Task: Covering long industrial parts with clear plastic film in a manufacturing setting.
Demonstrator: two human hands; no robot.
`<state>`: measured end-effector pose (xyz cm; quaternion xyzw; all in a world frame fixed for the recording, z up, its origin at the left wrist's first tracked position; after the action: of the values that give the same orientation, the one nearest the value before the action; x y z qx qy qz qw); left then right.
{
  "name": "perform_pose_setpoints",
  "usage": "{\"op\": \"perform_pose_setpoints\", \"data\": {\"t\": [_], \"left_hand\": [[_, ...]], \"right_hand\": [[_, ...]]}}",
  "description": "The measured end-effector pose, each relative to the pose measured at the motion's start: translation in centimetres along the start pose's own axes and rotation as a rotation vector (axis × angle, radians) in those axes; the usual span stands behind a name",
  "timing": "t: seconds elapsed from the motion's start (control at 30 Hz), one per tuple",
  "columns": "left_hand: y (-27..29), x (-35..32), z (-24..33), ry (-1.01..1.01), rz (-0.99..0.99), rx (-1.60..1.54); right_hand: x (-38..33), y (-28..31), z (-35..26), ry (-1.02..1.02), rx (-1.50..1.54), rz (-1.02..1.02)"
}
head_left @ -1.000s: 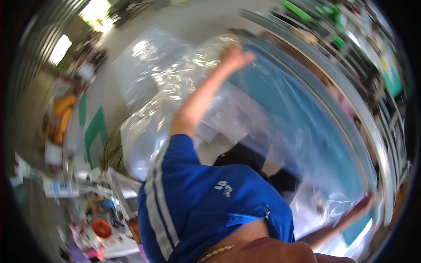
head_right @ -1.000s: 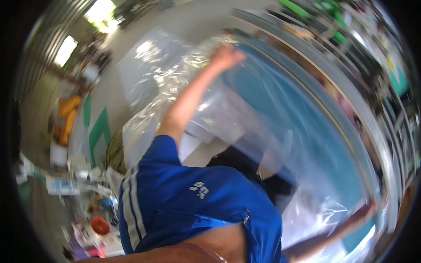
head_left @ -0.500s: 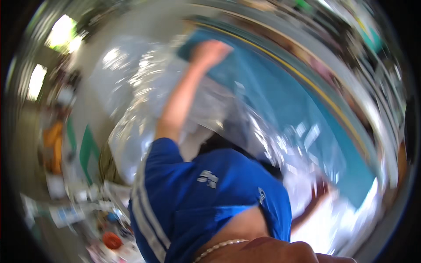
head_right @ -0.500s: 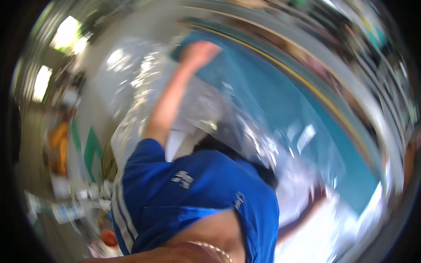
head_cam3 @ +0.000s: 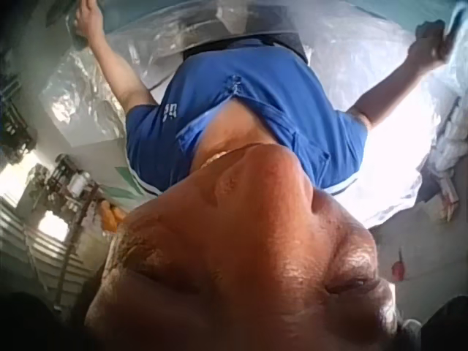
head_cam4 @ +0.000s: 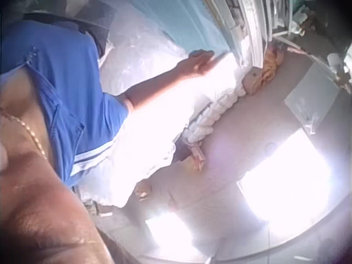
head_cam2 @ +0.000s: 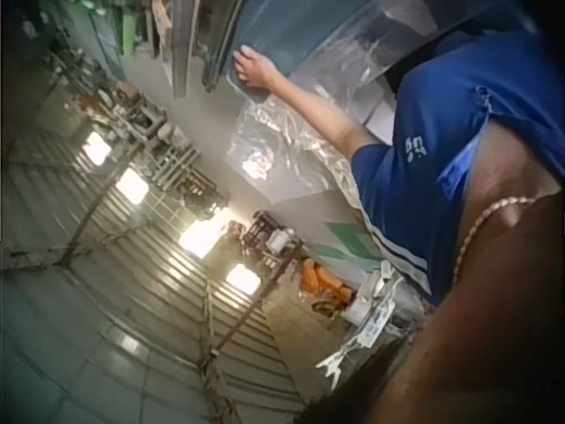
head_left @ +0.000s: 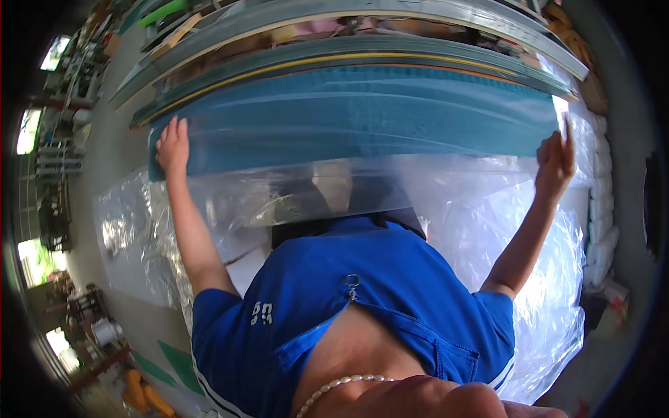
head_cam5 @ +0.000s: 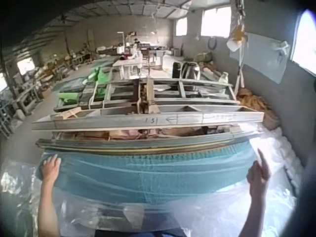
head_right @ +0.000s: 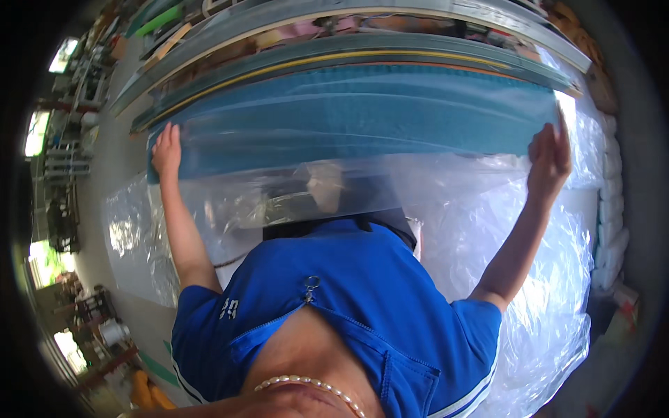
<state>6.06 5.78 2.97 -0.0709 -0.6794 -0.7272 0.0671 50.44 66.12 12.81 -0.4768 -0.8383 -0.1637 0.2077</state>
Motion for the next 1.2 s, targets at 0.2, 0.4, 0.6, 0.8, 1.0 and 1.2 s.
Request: {"op": "perform_pose_setpoints", "data": {"t": [0.2,0.4,0.6,0.8,1.0,1.2], "left_hand": [[-0.2,-3.2,4.0,-0.082,0.008,0.135],[-0.2,-6.5,7.1,-0.124,-0.02,0.12],[0.0,-6.8,7.2,-0.048,-0.033,0.154],[0.3,-7.3,7.4,-0.245,0.139,-0.05],[1.2,-4.2,-2.1,0.07,0.142,-0.049],[-2.5,2.8,-6.0,0.026,0.035,-0.059]], "right_hand": [[8.5,18.3,15.0,-0.006,-1.138,0.065],[7.8,19.2,16.4,-0.204,-1.869,0.033],[7.4,10.1,18.9,0.014,-1.461,-0.26],[10.4,18.4,27.3,0.168,-1.369,-0.496],[11.1,14.1,27.8,-0.207,-1.522,-0.549],[11.7,17.3,28.9,-0.064,-1.364,-0.554]]}}
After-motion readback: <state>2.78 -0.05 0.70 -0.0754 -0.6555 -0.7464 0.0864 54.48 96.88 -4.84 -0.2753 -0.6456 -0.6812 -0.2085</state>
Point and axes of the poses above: each hand's wrist, its own x-axis towards the middle knuckle, its own y-axis out of the back of the hand, z = x × y, the point moved 5 cm from there along x, towards the middle knuckle, and after that the axes turned 3 degrees about y, right-handed, at the moved point
